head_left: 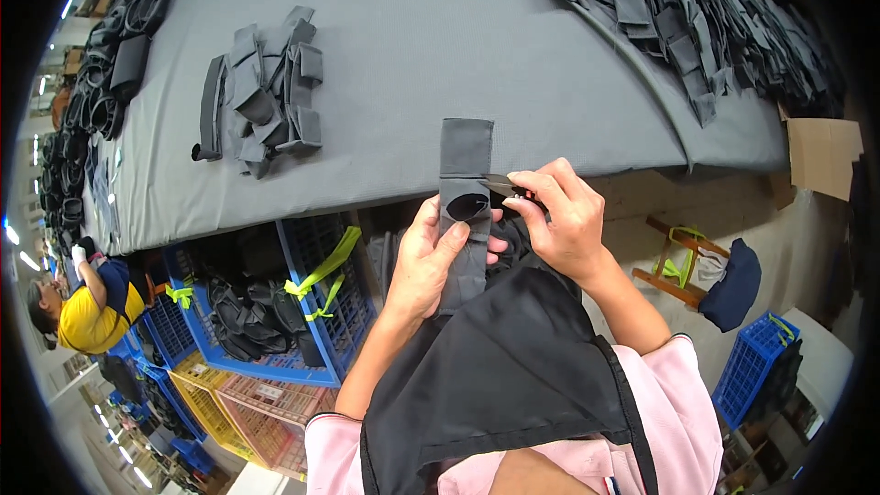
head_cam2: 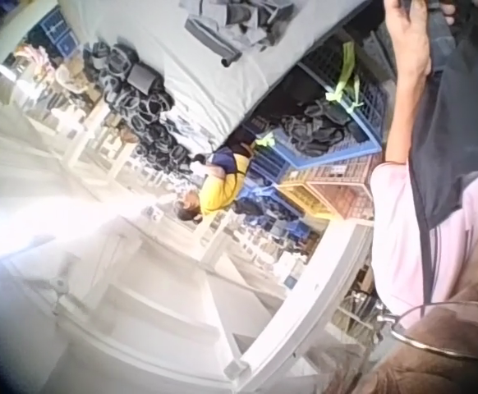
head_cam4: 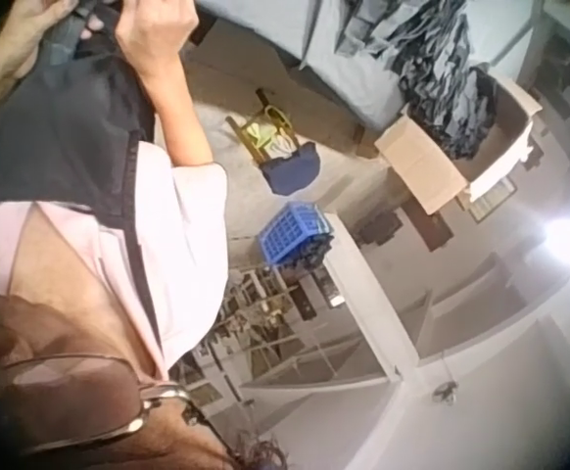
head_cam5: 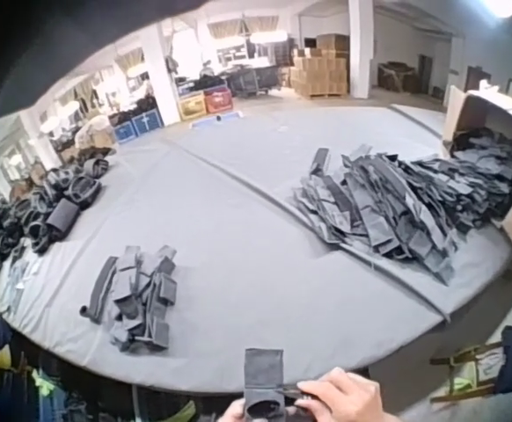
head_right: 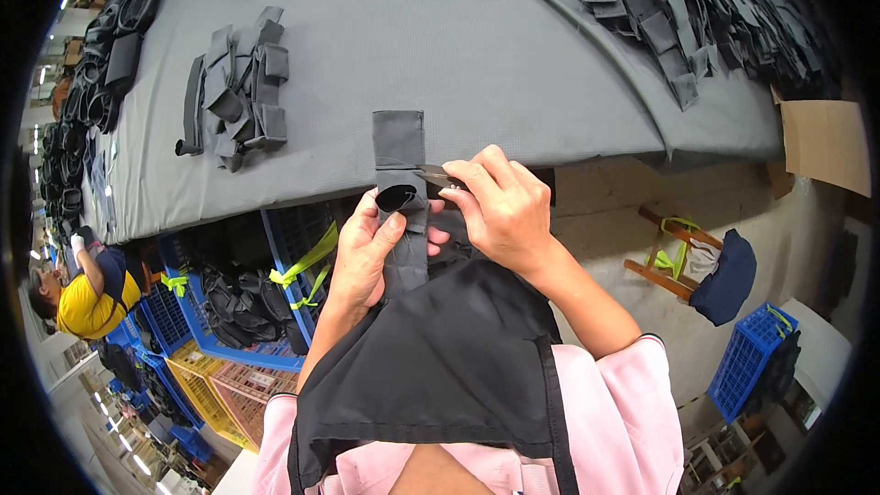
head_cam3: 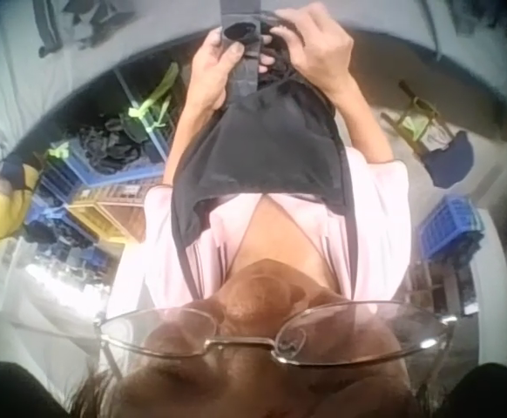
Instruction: Using clippers to trim excess material from small black fabric straps at a factory assembly table.
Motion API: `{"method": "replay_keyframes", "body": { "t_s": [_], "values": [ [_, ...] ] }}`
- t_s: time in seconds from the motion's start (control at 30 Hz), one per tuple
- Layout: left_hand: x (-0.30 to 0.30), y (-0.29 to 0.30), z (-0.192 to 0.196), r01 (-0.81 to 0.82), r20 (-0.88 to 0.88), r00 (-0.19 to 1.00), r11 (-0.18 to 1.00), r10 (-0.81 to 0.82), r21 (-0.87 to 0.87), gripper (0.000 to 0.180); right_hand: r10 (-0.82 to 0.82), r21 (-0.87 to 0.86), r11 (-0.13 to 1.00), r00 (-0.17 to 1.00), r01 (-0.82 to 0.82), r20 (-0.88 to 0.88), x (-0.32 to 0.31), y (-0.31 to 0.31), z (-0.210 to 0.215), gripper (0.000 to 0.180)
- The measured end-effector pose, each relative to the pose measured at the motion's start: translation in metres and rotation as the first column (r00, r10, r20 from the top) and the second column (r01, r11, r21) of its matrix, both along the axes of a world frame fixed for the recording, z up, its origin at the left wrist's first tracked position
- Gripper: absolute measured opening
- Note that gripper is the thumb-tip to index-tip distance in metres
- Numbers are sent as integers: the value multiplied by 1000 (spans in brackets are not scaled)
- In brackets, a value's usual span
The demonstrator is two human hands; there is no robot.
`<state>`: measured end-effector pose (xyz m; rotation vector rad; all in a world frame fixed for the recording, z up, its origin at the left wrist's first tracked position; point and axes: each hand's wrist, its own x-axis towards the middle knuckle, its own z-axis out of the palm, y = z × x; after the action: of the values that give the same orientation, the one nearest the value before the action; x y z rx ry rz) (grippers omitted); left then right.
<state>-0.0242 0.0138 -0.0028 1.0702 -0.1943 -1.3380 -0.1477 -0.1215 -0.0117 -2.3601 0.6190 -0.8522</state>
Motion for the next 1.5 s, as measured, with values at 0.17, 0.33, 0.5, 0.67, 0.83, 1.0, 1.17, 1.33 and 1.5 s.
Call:
{"method": "replay_keyframes", "body": {
  "t_s": [0.17,0.33,0.5,0.67,0.83,1.0,1.17,1.33,1.5],
  "values": [
    [0,1,1,-4,-19,1000,1000,4,19,38,-33,39,999,999,31,41,-3,2,-4,26],
    [0,-1,0,-2,-9,1000,1000,2,1,40,-73,47,997,993,69,89,-3,5,0,23],
    [1,0,0,14,-13,1000,1000,-14,-1,43,-43,87,996,998,38,51,-5,5,-2,26],
    [0,2,0,26,-15,1000,1000,-26,-7,45,-49,95,995,996,42,71,-2,5,-7,22],
    [-1,1,-2,44,-33,999,999,-44,2,48,-51,95,995,991,40,123,-3,9,-2,24],
    [-7,1,-2,14,42,999,1000,-14,-9,47,26,6,1000,999,-26,20,7,9,0,34],
    [-8,3,-5,46,93,995,999,-46,1,48,90,-70,994,996,-90,-2,10,10,-1,36],
    [-7,2,-2,59,132,989,998,-59,2,46,101,-9,995,995,-101,17,11,11,-2,36],
    [-8,2,0,85,135,987,996,-89,35,46,61,-84,995,998,-61,4,10,15,-6,41]
  ]
}}
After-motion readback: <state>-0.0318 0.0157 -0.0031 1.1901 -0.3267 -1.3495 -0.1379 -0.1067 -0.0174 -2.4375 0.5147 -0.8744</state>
